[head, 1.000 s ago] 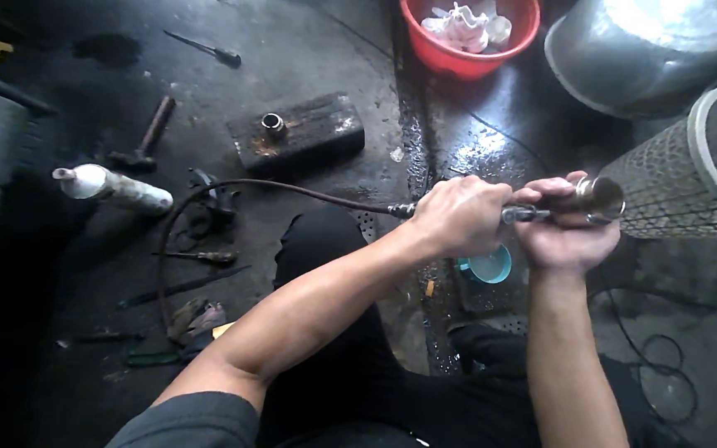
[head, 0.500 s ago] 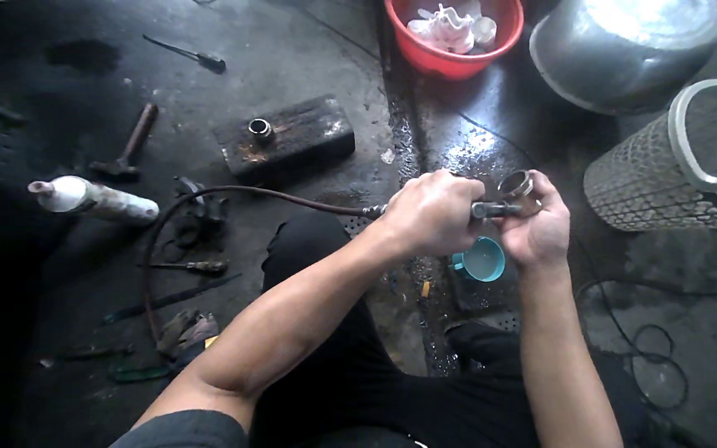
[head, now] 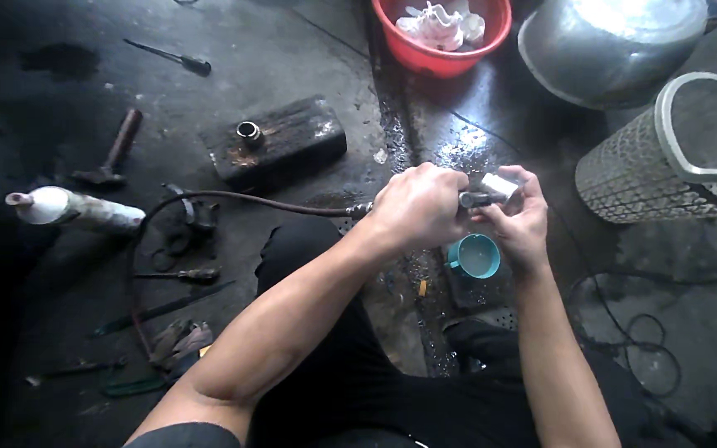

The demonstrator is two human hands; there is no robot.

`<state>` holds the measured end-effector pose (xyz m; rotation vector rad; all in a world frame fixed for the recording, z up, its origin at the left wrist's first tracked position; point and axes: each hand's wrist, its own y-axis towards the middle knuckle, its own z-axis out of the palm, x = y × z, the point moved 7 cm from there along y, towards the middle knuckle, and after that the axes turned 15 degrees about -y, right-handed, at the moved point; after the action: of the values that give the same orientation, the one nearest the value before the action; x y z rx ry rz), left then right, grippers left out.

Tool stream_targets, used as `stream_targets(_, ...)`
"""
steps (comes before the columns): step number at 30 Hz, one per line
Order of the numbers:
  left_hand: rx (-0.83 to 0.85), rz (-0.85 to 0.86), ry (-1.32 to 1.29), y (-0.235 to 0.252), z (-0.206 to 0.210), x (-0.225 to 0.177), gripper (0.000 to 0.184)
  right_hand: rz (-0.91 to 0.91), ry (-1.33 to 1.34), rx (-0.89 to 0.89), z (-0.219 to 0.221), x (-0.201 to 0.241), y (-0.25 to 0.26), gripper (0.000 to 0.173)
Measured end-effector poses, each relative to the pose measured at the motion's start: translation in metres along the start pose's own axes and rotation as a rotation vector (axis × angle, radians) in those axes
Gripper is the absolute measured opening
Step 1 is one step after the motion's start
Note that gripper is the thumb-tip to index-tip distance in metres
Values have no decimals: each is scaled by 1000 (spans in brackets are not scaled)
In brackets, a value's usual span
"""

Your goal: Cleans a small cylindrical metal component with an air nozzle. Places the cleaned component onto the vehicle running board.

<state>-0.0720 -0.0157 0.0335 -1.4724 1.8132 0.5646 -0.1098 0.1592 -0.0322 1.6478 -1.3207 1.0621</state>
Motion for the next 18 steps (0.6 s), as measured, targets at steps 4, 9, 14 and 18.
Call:
stream_targets(4, 148, 20, -8, -2, 9, -3, 14, -61, -50, -26, -4, 3, 1, 68)
stream_targets(9, 92, 21, 21, -7, 11, -7, 12, -128, -181, -74, -9, -3, 1, 73)
stream_targets(14, 33, 15, 40, -8, 13, -13, 12, -226, -597, -108, -6, 4, 3, 73)
stream_targets(18, 83, 10, 64, -9, 12, -11, 13, -281, -688, -101, 3, 3, 2, 70)
